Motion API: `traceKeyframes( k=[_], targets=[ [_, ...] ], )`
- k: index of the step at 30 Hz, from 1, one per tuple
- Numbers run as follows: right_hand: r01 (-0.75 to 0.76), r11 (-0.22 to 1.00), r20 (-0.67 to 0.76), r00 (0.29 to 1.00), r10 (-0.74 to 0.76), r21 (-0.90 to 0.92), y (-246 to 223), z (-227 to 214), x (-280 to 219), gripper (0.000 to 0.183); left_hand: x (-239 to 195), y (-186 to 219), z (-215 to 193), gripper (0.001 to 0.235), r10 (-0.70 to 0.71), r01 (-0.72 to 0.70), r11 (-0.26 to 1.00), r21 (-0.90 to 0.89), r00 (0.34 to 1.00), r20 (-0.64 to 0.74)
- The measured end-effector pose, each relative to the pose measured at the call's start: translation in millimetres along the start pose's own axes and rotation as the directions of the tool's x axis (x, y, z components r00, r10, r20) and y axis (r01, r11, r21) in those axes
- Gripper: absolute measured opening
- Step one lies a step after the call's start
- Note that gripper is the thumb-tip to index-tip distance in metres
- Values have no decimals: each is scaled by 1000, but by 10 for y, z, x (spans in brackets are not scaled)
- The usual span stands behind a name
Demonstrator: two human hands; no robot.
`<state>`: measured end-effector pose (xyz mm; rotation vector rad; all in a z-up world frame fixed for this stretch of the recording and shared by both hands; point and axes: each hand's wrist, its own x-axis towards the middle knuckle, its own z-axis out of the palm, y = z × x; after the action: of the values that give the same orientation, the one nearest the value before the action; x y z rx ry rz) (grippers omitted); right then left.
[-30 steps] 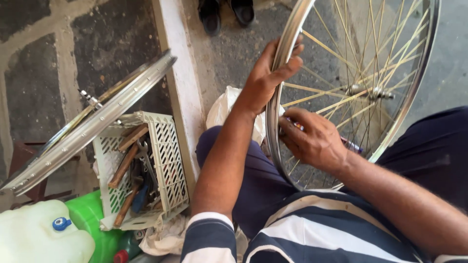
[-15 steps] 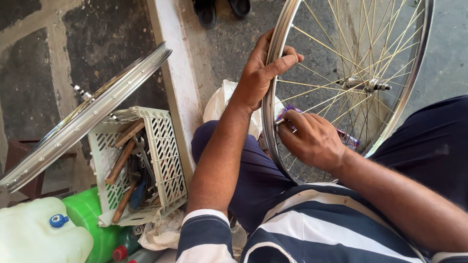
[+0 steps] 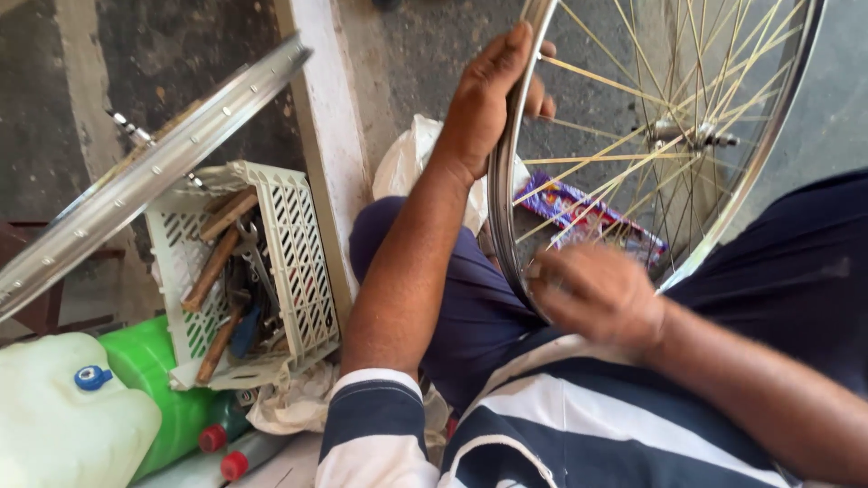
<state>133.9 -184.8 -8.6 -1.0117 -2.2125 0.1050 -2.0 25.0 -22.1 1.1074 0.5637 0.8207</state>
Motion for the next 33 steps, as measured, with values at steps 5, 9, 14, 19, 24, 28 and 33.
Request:
traceKeyframes(
  k=[5, 9, 14, 19, 24, 28, 33],
  targets=[
    [-375, 906, -115, 909, 401, 194, 165, -21, -60, 26, -24, -57, 26, 44, 20, -20, 1000, 8, 997, -68],
    [-303, 931, -122, 936, 331, 206, 271, -28, -73, 30, -39, -42, -6, 43, 49, -48, 998, 29, 999, -21],
    [-268, 947, -180, 937, 298, 175, 283, -36, 29, 28, -81, 11, 3, 45, 44, -40, 997, -68, 997, 63],
    [-283, 948, -101, 949, 298, 144, 320, -22, 156, 26, -190, 71, 34, 46, -3, 3, 999, -49, 1000, -6],
    [-238, 879, -20, 963, 270, 413, 461, 68, 257, 21, -228, 104, 57, 56, -4, 4, 1000, 7, 998, -55],
    [-430, 754, 199, 902, 383, 498, 629, 175, 321, 25, -208, 108, 65, 65, 4, -4, 1000, 8, 999, -54],
    [-437, 708, 292, 899, 326, 556, 676, 123, 394, 47, -209, 127, 40, 77, -6, 10, 994, 110, 999, -36]
  ],
)
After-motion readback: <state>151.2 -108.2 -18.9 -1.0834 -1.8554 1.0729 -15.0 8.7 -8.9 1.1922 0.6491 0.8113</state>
